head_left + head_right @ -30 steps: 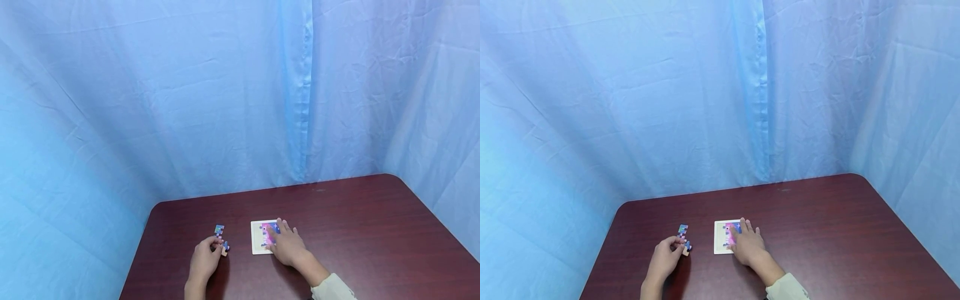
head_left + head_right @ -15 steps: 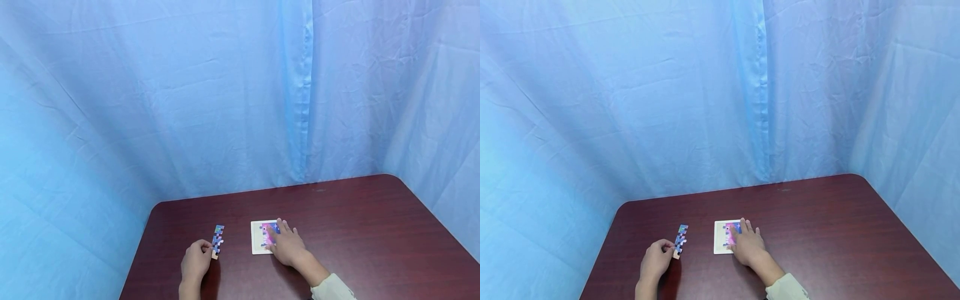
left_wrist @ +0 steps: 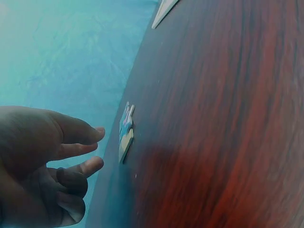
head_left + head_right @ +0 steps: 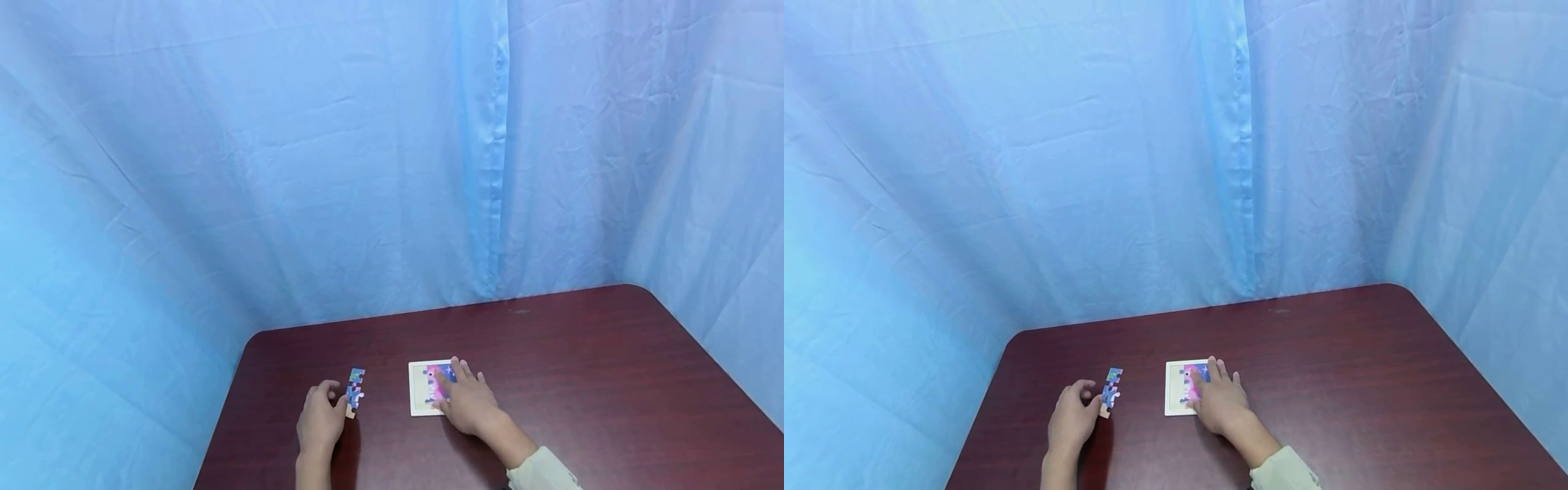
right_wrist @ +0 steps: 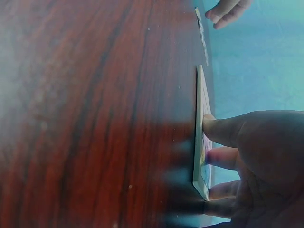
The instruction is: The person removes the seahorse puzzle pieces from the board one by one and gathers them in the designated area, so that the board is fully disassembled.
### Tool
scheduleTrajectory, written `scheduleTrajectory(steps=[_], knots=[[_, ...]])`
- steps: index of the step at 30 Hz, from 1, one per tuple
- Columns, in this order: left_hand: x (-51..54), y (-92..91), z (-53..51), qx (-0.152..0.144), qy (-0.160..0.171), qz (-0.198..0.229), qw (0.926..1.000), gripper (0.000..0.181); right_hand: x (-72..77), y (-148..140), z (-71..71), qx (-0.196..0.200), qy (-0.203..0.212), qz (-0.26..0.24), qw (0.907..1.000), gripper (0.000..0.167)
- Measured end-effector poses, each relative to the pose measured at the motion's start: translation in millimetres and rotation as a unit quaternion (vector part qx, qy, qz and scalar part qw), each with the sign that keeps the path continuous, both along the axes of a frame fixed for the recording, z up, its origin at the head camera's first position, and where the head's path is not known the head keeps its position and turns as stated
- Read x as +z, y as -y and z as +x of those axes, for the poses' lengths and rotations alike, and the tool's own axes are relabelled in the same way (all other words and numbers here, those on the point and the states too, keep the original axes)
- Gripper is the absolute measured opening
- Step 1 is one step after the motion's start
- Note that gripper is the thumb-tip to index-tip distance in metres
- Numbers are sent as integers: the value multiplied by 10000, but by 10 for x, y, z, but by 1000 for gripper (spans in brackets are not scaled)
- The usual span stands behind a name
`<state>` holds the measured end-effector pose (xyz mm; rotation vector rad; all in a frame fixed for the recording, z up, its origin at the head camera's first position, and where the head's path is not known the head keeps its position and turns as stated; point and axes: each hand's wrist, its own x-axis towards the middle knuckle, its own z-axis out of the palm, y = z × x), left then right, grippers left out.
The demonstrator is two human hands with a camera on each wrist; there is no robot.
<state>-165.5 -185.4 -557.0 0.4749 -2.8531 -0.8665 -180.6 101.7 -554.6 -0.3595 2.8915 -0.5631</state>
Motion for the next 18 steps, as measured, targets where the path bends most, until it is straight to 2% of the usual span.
scheduleTrajectory(steps=[4,7,15,18], knots=[[-2,-61,-16,25,-57,53,10000,28,-10,-6,-5,23,10,59,10000,61],[13,-120,-15,-62,-154,129,9998,27,-9,-4,-3,50,4,114,9999,62],[50,-432,-26,-561,-465,293,9969,27,-25,14,15,47,-71,226,9997,64],[65,-577,-41,-743,-455,288,9958,24,-44,18,23,40,-122,208,9997,70]])
